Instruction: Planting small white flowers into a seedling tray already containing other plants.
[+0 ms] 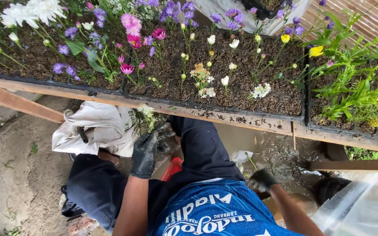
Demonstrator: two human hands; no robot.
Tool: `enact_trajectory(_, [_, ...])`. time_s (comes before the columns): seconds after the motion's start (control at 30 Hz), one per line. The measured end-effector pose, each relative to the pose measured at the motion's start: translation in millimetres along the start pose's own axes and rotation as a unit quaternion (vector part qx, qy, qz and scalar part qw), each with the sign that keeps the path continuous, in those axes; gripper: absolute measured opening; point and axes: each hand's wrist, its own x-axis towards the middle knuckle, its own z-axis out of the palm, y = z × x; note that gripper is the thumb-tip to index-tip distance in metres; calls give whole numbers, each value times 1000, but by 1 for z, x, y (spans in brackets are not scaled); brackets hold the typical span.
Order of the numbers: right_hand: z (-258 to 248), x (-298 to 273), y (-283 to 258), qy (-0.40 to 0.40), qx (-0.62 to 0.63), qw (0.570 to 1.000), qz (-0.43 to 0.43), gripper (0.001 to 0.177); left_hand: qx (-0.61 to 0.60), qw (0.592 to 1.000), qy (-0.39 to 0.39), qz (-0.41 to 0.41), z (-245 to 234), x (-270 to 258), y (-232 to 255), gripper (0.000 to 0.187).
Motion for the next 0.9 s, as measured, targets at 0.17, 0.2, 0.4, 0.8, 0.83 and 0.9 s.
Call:
enact_trajectory(0.17, [24,-43,-49,-89,-11,990,111,20,-44,997,21,-58,78,-83,90,35])
enact_trajectory(0.2, [24,-36,-44,-90,-12,990,109,20,-45,997,22,-56,76,-82,86,35])
enact_trajectory(0.4, [-31,-5,-39,278,459,844,1,27,-126,983,-72,-113,71,-83,88,27])
enact_trajectory(0.8, [-35,-223,-352,279,198,909,-240,16,-121,965,-142,-183,107,-124,135,32])
enact_trajectory(0.83, [-36,-235,-365,296,168,887,-311,17,-5,982,-151,-115,111,-130,139,32])
enact_trajectory(0.9, [-40,-244,-391,313,137,859,-381,20,110,980,-159,-42,101,-127,124,31])
